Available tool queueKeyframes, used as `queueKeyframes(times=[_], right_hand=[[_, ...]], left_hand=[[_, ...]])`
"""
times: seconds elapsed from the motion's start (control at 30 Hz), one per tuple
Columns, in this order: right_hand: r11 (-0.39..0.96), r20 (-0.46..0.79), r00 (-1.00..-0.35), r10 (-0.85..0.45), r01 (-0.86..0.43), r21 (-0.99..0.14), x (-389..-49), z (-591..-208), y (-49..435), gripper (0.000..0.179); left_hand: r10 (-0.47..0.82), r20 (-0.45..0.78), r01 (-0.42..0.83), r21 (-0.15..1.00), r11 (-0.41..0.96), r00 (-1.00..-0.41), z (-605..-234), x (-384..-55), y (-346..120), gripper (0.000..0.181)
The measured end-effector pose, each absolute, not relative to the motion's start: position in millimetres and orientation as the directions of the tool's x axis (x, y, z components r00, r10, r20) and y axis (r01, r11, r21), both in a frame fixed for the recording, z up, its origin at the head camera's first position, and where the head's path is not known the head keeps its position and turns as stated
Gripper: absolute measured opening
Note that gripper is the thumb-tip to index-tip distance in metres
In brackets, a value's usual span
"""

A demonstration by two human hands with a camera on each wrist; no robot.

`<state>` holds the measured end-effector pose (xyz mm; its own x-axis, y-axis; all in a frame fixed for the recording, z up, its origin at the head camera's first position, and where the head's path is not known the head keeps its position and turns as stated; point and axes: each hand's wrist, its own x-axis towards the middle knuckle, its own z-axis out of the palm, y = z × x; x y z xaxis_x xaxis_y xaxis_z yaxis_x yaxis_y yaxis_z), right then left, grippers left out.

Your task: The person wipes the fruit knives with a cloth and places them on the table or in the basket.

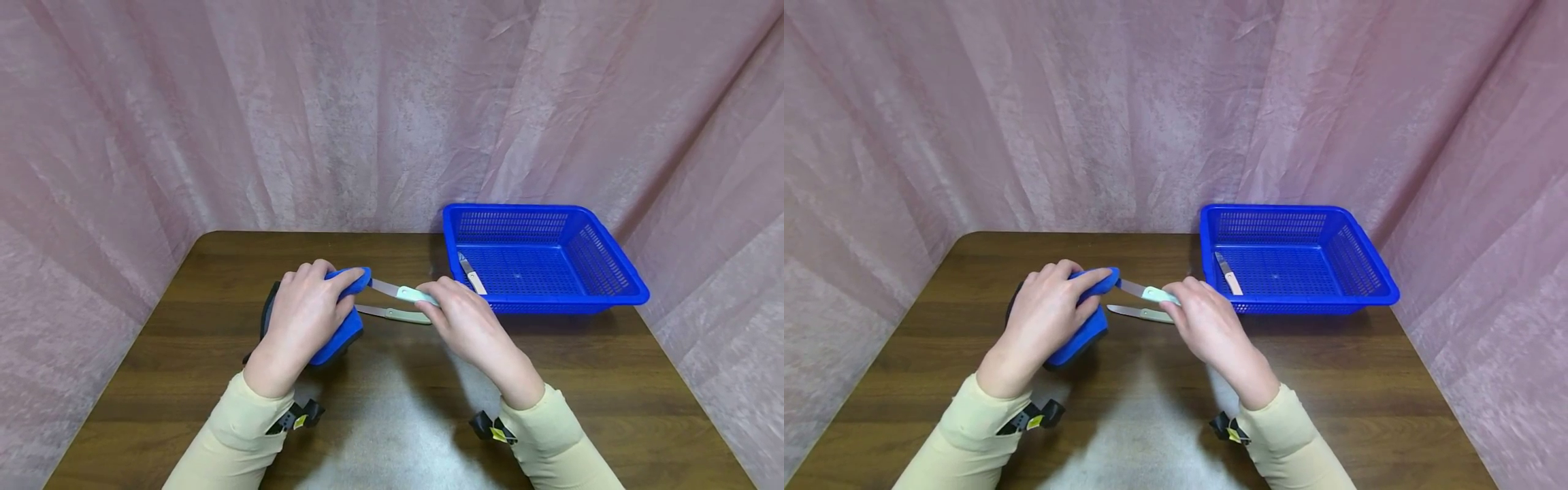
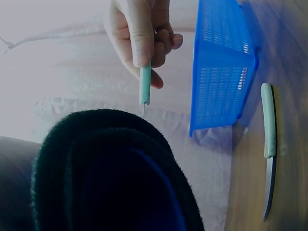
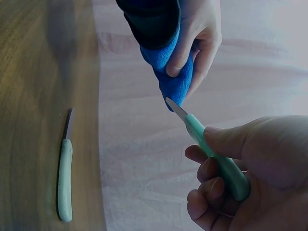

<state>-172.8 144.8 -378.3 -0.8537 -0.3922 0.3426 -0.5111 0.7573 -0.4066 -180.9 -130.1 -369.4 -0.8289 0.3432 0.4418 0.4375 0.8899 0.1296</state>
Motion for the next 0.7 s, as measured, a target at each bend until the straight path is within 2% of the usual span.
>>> queueKeyframes(times=[0.7], right_hand=[[0.75, 0.364, -0.844, -0.393, -0.523, -0.404, -172.1, -373.6, 148.3, 0.016]], left_hand=[[0.312, 0.481, 0.424, 0.143, 0.894, -0.819, -364.9, -182.0, -140.1, 0.046]])
